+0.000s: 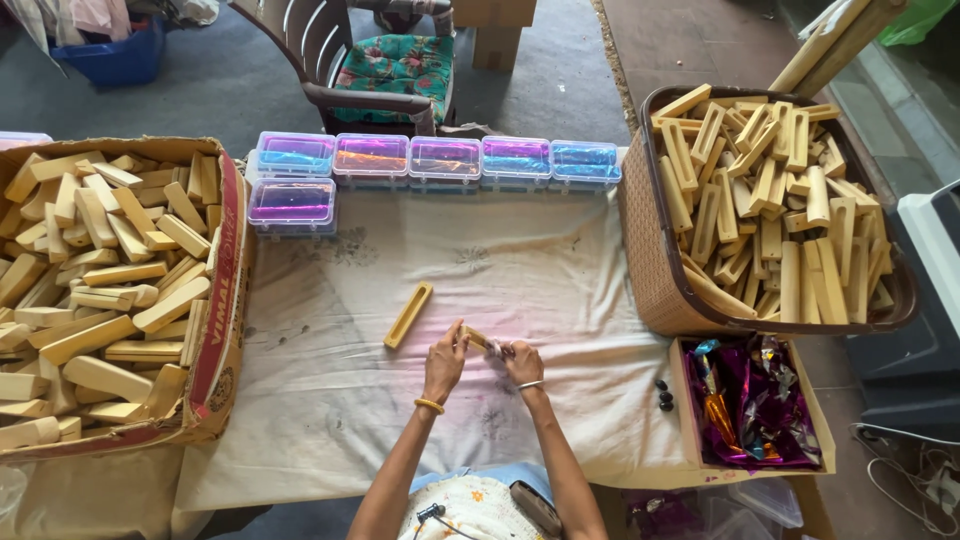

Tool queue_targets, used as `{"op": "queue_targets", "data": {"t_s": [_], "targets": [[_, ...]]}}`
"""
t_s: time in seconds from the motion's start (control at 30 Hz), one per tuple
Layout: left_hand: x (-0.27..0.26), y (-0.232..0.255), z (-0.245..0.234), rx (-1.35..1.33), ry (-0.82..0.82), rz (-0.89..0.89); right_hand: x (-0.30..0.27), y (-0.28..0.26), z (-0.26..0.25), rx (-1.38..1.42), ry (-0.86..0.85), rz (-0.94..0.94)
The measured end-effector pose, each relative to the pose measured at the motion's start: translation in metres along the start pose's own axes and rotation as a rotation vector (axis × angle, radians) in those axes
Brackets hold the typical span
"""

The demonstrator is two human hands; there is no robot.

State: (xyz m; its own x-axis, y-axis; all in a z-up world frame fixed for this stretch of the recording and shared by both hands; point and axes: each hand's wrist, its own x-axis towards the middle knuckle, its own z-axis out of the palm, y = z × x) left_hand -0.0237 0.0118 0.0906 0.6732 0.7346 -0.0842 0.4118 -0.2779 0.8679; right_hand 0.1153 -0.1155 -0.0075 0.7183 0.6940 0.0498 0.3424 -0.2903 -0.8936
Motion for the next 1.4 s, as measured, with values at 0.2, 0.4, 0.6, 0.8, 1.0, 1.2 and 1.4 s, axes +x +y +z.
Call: {"op": "queue_targets", "data": {"t_s": [0.2,0.4,0.6,0.8,1.0,1.2,1.4], "targets": [[0.007,-0.031,0.015,-0.007,0.040,0.091,-0.003,-0.069,-0.013,-0.333,0.189,-0.090],[0.010,-0.068,0.035,-0.018,0.120,0.240,-0.002,-0.073,0.001,0.054,0.056,-0.229],[0.004,-0.029,0.006,-0.028,0.096,0.138,0.000,0.015,-0.001,-0.292,0.028,-0.063],[0.000,-0.015,0.015,-0.090,0.054,0.169,0.002,-0.008,0.007,-0.526,0.098,-0.242],[-0.002,-0.022,0.024,0.059,0.069,0.315,-0.006,-0.077,-0.007,-0.145,0.118,-0.205],[0.013,-0.055,0.020,-0.092,0.080,0.222,0.004,0.033,-0.002,-0.169,-0.068,-0.021],[0.008,-0.028,-0.001,-0.320,-0.079,-0.268,-0.007,-0.024,-0.010,-0.403,-0.031,-0.076]]}}
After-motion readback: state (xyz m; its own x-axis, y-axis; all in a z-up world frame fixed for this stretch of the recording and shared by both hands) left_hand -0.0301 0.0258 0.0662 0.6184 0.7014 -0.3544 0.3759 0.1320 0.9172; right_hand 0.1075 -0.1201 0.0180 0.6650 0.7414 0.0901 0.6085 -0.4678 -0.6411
